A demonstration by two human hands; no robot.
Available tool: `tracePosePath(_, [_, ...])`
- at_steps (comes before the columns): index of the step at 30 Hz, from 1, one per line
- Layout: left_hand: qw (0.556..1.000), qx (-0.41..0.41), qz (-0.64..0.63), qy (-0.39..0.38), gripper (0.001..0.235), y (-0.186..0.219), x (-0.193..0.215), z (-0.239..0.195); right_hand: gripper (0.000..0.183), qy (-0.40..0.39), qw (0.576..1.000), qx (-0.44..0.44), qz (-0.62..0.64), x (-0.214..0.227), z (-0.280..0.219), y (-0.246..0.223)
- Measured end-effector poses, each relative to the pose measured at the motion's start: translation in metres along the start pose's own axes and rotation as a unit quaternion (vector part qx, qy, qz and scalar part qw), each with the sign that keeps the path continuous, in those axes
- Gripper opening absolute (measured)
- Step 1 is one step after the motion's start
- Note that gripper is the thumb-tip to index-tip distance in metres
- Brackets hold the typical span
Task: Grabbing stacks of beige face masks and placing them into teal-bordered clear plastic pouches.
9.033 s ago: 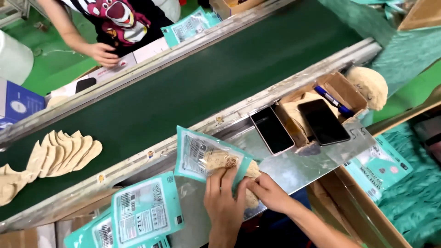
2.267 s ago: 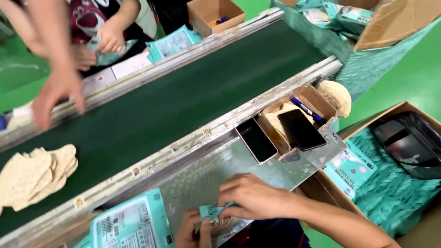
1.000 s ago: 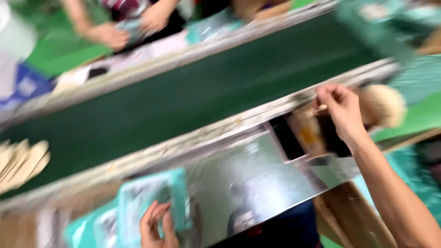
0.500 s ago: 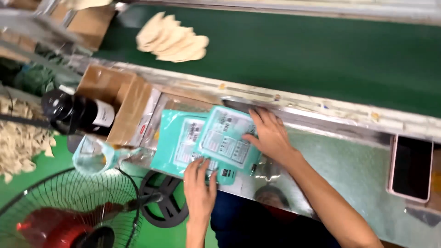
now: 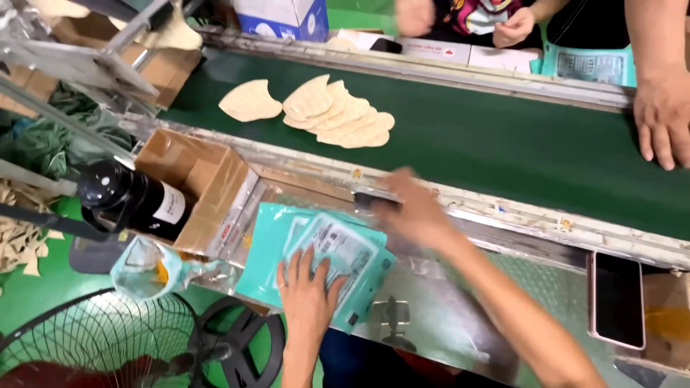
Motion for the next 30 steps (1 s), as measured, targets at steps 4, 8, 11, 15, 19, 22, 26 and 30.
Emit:
tracePosePath(4, [0.999, 0.049, -0.001, -0.007, 0.049, -0.014, -0.009, -0.012, 0.039, 0.120, 0.988, -0.080, 0.049, 0.023, 0.090, 0.068])
tracePosePath(8, [0.997, 0.052, -0.045, 0.041, 0.052, -0.011, -0.004, -0.018, 0.076, 0.010, 0.979, -0.195, -0.061, 0.000, 0.175, 0.111])
tracePosePath(11, [0.992, 0.058, -0.092, 0.064, 0.052, -0.013, 0.006, -0.029, 0.095, -0.045, 0.966, -0.230, -0.113, -0.039, 0.211, 0.120])
tracePosePath(15, [0.989, 0.079, -0.113, 0.056, 0.053, -0.021, 0.020, -0.046, 0.101, -0.080, 0.946, -0.276, -0.151, -0.056, 0.214, 0.120])
tracePosePath(19, [0.985, 0.109, -0.117, 0.062, 0.053, -0.036, 0.022, -0.059, 0.090, -0.035, 0.954, -0.232, -0.186, -0.020, 0.193, 0.080])
tracePosePath(22, [0.983, 0.110, -0.113, 0.093, 0.047, -0.043, 0.013, -0.067, 0.080, 0.146, 0.937, 0.083, -0.308, -0.002, 0.174, 0.074])
tracePosePath(26, [0.979, 0.118, -0.147, 0.073, 0.046, -0.029, 0.000, -0.070, 0.083, 0.025, 0.978, -0.084, -0.191, -0.011, 0.189, 0.097])
tracePosePath(30, [0.979, 0.090, -0.160, 0.089, 0.047, -0.022, 0.006, -0.065, 0.087, -0.100, 0.947, -0.242, -0.184, -0.053, 0.208, 0.107])
Point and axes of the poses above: each hand's wrist, its own z-axis towards the middle knuckle, its own x-axis out of the back of the hand, y = z × x, the point moved 1 cm from there along z, towards the middle knuckle, and after that the axes turned 9 degrees about x, right-handed, at the moved point
